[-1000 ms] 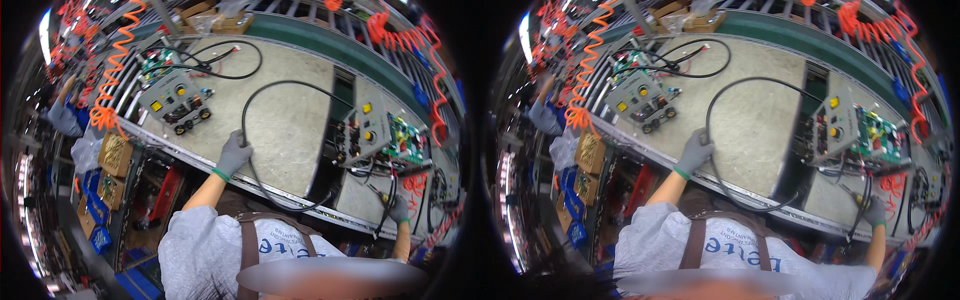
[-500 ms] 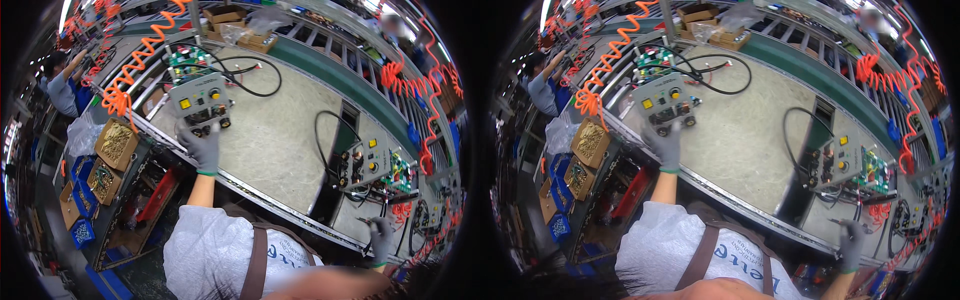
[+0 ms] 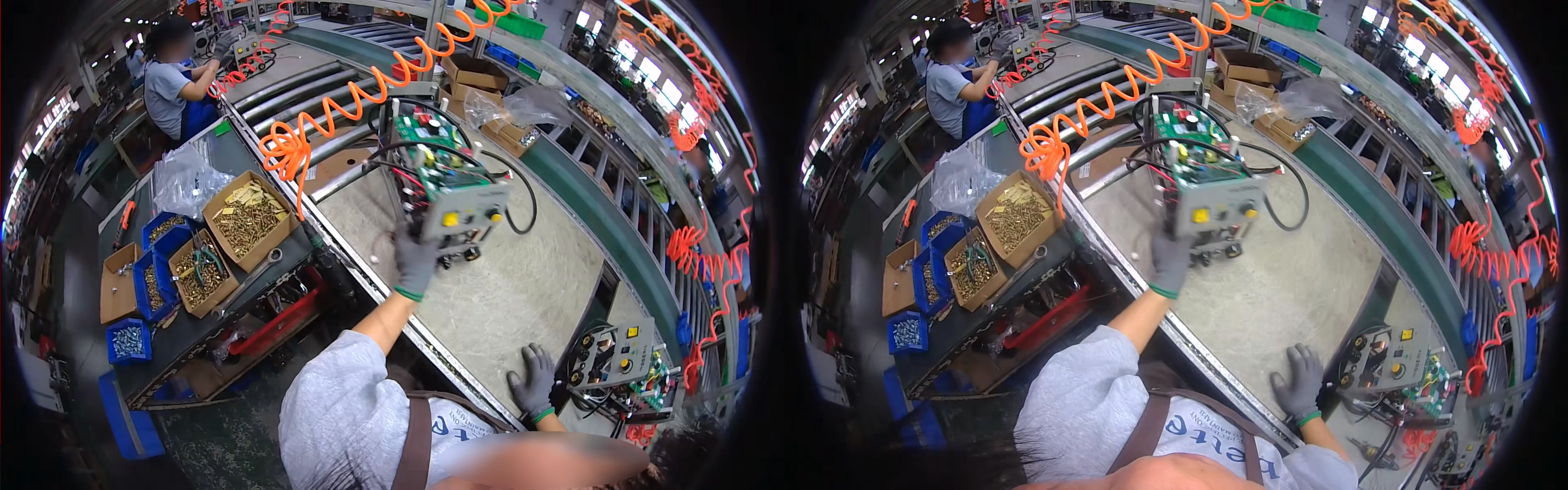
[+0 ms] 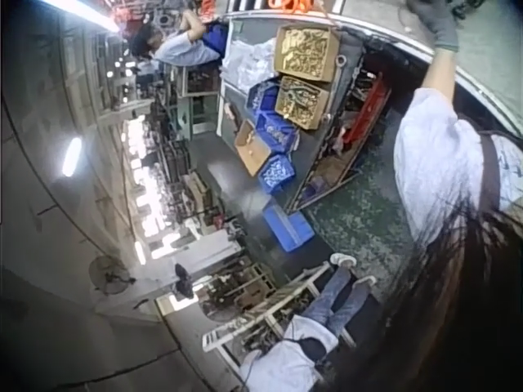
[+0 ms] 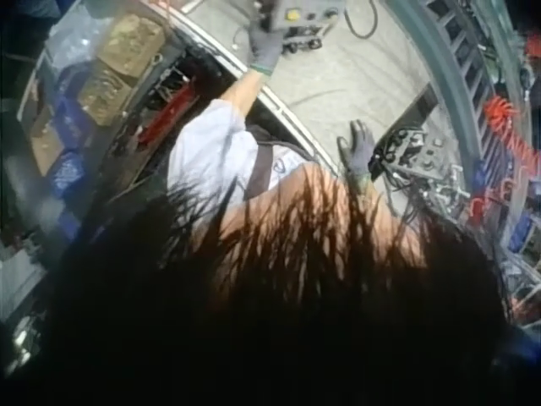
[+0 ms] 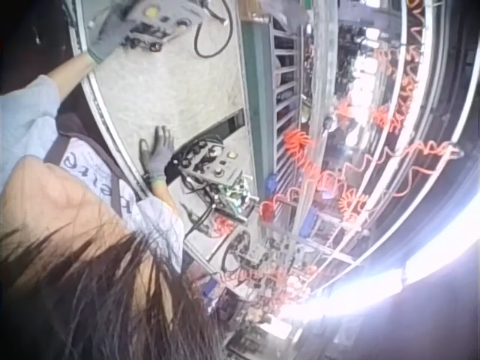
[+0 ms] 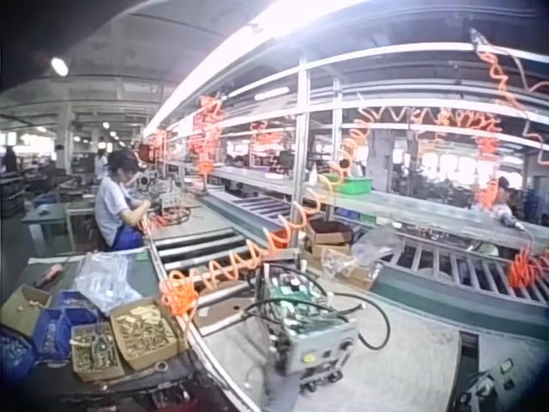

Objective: Assembling components of a solar inverter or power electronics unit on a factory assembly line.

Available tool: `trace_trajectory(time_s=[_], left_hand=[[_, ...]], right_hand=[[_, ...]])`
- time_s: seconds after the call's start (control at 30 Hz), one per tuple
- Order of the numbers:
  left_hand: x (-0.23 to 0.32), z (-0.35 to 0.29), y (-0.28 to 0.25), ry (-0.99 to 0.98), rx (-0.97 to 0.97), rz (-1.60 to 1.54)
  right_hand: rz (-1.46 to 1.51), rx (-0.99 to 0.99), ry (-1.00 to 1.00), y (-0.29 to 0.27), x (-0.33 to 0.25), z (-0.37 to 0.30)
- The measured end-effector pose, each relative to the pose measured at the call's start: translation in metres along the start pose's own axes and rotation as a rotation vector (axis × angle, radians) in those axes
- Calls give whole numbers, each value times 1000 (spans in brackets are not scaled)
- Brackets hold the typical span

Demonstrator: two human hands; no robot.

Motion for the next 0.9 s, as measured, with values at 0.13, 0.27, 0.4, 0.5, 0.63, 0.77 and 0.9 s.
trace_trajectory(time_s=[0.13,0.27,0.4,0.5,0.63,0.77,0.9], left_hand=[[5,-42,57,67,-6,284],[-37,-83,89,-21,-91,193],[-11,-130,102,-108,-240,393],[-16,-150,100,-171,-668,413],[42,-103,29,63,-661,472],[75,8,-64,297,171,684],[12,144,-75,-165,124,1015]], right_hand=[[-5,3,31,2,7,2],[5,70,149,-6,14,-3],[-13,-16,225,-1,45,-32],[-32,-70,264,-9,47,-44],[-17,-82,311,-15,56,-56],[-66,-88,325,-16,60,-60],[-26,-24,289,-21,57,-58]])
Point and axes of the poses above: each hand's wrist, its own z-axis towards the middle knuckle, its own y-axis out of the palm, x = y × z, the point moved 8 cm from there along z, towards the middle knuckle, and after that the axes turned 11 degrees about -y, right-handed, at the moved point
